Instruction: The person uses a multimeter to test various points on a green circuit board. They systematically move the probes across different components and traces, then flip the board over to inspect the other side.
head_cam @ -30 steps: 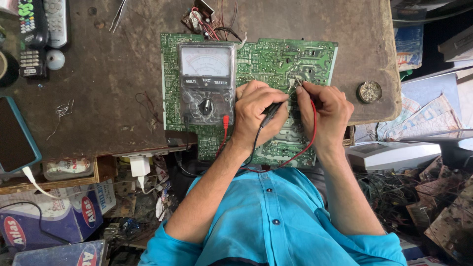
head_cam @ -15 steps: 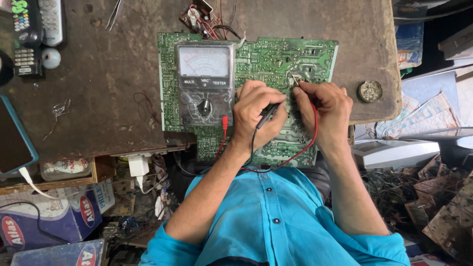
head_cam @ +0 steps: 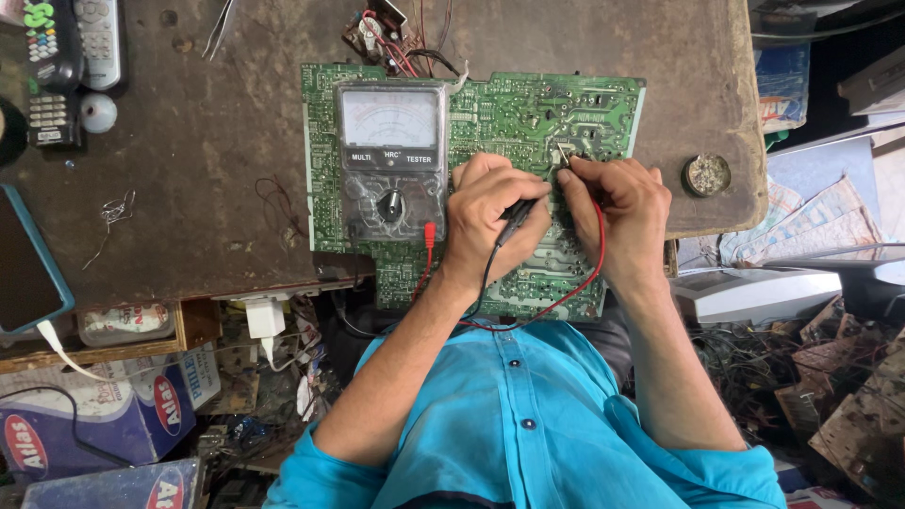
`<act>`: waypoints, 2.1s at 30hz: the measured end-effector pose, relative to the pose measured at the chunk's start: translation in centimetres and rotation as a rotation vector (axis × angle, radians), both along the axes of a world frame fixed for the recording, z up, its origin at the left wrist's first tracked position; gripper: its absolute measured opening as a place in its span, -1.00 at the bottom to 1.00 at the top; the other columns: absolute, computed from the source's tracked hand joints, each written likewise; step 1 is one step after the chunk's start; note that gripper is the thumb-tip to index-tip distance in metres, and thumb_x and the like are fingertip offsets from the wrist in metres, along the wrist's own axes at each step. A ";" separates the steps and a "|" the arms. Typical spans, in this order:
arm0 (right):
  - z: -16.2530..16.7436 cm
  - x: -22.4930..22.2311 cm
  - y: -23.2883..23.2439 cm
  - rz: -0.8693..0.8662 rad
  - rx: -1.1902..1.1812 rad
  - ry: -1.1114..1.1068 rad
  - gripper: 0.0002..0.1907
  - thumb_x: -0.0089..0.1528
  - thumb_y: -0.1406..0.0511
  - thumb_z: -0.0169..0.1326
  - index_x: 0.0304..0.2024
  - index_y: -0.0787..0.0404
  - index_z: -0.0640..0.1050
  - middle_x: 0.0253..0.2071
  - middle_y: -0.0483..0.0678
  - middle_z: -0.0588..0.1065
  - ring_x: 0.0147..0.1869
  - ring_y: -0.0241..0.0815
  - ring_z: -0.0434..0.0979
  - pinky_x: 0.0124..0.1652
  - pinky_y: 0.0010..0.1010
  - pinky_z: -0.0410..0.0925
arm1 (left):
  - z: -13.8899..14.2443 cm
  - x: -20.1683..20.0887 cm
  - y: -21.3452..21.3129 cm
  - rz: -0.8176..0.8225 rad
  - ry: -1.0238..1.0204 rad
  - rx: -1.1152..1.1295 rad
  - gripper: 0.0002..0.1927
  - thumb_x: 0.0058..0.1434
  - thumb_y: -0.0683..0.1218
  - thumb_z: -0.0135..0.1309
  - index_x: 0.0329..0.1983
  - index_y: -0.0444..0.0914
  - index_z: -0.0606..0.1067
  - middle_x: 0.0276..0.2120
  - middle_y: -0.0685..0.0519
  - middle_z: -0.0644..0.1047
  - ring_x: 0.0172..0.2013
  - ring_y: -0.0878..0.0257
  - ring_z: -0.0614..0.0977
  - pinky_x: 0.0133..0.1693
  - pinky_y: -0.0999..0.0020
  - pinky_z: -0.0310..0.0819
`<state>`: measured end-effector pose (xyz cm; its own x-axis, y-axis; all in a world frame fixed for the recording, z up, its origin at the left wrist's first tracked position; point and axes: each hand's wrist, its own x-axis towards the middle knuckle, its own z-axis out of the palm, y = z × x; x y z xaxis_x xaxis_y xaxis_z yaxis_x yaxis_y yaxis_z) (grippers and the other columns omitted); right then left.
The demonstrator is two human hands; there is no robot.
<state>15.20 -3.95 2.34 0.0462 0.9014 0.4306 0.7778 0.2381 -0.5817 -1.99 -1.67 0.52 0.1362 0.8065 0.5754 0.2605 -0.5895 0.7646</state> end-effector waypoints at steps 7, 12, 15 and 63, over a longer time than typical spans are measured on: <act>0.2 -0.2 0.3 0.029 -0.002 -0.022 -0.89 0.30 0.34 0.31 -0.16 0.25 0.67 -0.37 -0.04 0.56 -0.31 -0.16 0.48 -0.16 -0.31 0.20 | 0.0 -0.2 0.3 -0.009 0.003 0.002 -0.82 0.04 -0.24 0.29 -0.29 -0.19 0.60 -0.27 0.13 0.64 -0.14 0.16 0.59 0.00 0.26 0.34; 0.3 -0.1 0.2 0.034 -0.001 -0.041 -0.89 0.30 0.35 0.32 -0.17 0.25 0.67 -0.40 -0.04 0.55 -0.32 -0.14 0.47 -0.18 -0.30 0.19 | 0.0 -0.1 0.2 -0.016 -0.001 0.011 -0.82 0.04 -0.23 0.30 -0.28 -0.19 0.60 -0.28 0.12 0.63 -0.14 0.15 0.59 0.01 0.25 0.34; 0.3 -0.1 0.1 0.034 0.002 -0.043 -0.90 0.30 0.35 0.32 -0.18 0.25 0.67 -0.40 -0.04 0.55 -0.33 -0.14 0.47 -0.18 -0.30 0.18 | 0.0 -0.2 0.1 -0.021 -0.003 0.014 -0.82 0.04 -0.23 0.30 -0.28 -0.19 0.60 -0.28 0.12 0.63 -0.14 0.15 0.59 0.01 0.25 0.33; 0.0 -0.1 -2.2 0.055 -0.002 -0.029 -0.85 0.26 0.37 0.34 -0.13 0.26 0.67 -0.37 -0.01 0.55 -0.27 -0.09 0.47 -0.14 -0.29 0.24 | -0.3 0.4 0.7 0.036 0.022 0.076 -0.78 0.16 -0.20 0.30 -0.12 -0.18 0.60 -0.14 0.13 0.65 -0.09 0.17 0.60 0.04 0.25 0.37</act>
